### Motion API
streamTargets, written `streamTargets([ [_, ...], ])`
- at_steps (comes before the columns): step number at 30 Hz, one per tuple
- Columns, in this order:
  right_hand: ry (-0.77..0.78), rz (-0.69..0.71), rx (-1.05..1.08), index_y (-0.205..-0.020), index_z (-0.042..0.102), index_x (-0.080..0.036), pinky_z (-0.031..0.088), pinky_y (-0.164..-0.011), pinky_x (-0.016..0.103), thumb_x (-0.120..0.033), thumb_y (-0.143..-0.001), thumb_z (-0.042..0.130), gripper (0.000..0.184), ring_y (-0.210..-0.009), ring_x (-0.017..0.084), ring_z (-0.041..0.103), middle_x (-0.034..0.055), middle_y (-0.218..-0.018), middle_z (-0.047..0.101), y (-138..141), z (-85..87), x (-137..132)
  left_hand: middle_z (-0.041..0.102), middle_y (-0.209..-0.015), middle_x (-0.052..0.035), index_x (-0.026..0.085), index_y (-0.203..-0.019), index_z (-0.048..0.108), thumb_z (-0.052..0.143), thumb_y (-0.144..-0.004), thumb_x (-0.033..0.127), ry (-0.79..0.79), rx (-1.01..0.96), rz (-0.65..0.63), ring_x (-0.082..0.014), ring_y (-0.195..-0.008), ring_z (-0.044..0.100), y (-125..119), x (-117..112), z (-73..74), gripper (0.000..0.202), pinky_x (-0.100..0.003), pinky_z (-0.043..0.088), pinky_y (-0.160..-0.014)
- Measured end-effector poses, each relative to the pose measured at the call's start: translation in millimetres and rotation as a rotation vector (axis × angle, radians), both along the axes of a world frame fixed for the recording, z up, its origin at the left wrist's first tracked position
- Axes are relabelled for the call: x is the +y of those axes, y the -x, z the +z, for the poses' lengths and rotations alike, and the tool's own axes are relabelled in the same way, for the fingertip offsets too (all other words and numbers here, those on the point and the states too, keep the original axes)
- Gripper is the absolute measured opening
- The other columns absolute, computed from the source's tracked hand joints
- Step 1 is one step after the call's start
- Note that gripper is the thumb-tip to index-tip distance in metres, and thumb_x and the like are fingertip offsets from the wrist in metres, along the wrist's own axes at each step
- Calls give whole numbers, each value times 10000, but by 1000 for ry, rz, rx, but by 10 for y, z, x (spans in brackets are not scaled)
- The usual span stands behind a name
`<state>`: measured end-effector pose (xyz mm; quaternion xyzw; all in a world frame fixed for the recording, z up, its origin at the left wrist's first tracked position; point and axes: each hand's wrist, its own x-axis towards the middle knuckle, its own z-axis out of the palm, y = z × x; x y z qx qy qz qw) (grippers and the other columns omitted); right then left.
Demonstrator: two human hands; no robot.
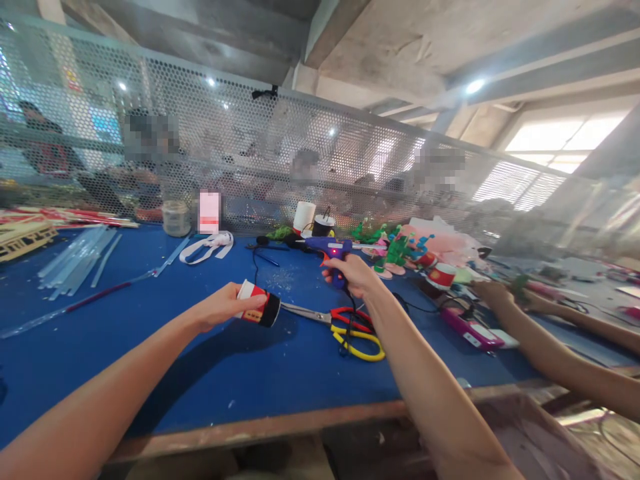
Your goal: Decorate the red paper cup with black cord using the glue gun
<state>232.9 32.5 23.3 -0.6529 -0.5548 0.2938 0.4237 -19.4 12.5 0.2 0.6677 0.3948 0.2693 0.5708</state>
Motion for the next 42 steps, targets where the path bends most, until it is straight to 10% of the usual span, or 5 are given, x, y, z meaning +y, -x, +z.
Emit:
streamTargets([
  [13, -113, 319, 256, -732, 572, -125, 423, -382, 200, -349, -632, 617, 249, -455, 88, 542, 37, -679, 634, 356, -126, -427, 476, -431, 38, 130, -525, 551, 650, -514, 433, -10, 71, 295, -98, -444, 423, -142, -20, -115, 319, -230, 280, -475],
  [42, -88, 405, -346, -499, 472, -190, 361, -409, 207, -261, -708, 529, 228, -349, 91, 449, -52, -363, 444, 417, -74, -753, 500, -480, 27, 125, -548, 534, 569, -581, 368, 13, 75, 370, -111, -483, 463, -146, 20, -145, 248, -234, 312, -499],
])
